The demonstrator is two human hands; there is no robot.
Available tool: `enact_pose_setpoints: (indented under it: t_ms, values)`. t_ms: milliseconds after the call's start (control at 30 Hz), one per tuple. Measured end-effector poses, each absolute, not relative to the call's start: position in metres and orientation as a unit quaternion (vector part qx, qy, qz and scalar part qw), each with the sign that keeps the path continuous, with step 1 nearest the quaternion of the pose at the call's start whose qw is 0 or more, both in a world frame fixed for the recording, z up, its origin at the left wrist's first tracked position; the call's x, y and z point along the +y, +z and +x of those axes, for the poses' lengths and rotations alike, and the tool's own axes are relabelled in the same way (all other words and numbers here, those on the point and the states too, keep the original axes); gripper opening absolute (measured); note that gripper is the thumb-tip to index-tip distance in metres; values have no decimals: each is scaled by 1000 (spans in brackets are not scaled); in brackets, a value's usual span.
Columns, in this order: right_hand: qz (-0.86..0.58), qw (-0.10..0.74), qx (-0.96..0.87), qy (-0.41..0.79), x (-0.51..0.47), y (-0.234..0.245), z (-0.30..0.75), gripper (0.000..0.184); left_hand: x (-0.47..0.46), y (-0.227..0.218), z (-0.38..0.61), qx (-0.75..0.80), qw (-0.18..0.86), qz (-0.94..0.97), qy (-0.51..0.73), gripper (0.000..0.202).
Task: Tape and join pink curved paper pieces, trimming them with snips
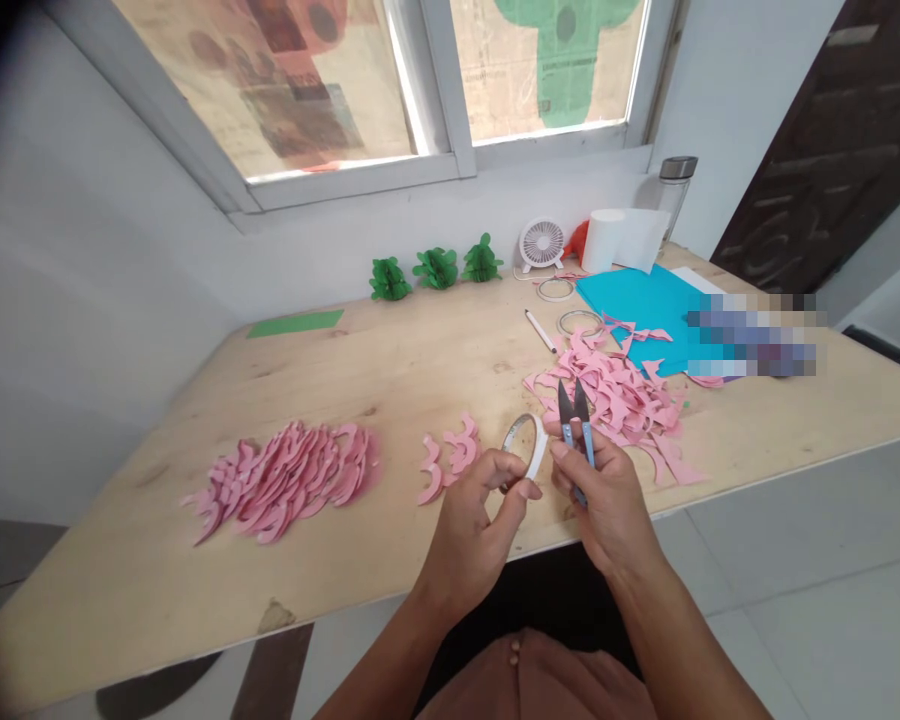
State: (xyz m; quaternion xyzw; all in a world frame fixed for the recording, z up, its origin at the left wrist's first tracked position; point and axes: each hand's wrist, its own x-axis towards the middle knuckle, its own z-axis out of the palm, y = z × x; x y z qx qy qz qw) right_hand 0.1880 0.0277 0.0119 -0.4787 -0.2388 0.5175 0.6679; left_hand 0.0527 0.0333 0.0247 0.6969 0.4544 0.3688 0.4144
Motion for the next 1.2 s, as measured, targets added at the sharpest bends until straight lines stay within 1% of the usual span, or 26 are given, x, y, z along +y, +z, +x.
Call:
enact_pose_setpoints:
  t_ms: [100, 233, 333, 367, 433, 500, 600, 700, 800, 867, 933, 967, 1100, 1200]
  values:
    - [-483, 671, -235, 512, 26, 14, 184, 22, 33, 24, 53, 457, 398, 706, 366, 10]
    - [-502, 688, -241, 466, 20, 19, 182, 28, 33, 22, 53, 458, 380, 714, 368, 9]
    - [-520, 693, -268, 420, 13, 19, 183, 26, 34, 21, 54, 462, 379, 709, 375, 8]
    - [-531, 690, -277, 406, 11, 18, 184, 25, 34, 21, 54, 463, 383, 704, 378, 10]
    - [-553, 680, -296, 379, 8, 16, 186, 23, 35, 21, 54, 459, 393, 698, 385, 21]
    - [-573, 670, -321, 347, 6, 14, 189, 23, 34, 22, 53, 440, 406, 698, 392, 26]
    - [-610, 652, -355, 276, 5, 15, 193, 24, 34, 24, 52, 402, 444, 688, 408, 25]
    - [-657, 611, -390, 208, 4, 19, 196, 22, 33, 26, 51, 396, 483, 659, 420, 23]
    - [-675, 571, -438, 163, 2, 21, 198, 20, 34, 27, 51, 405, 509, 633, 420, 22]
    - [-678, 564, -446, 152, 2, 21, 200, 21, 35, 28, 51, 410, 521, 619, 420, 22]
    - [-670, 572, -436, 181, 3, 18, 203, 25, 37, 29, 51, 413, 532, 606, 423, 21]
    - [-657, 579, -430, 221, 4, 17, 204, 27, 38, 30, 51, 412, 538, 600, 424, 21]
    - [-548, 585, -404, 440, 5, 11, 206, 37, 41, 33, 51, 405, 562, 581, 426, 19]
    - [-507, 576, -369, 524, 4, 9, 203, 42, 42, 33, 49, 406, 567, 579, 422, 19]
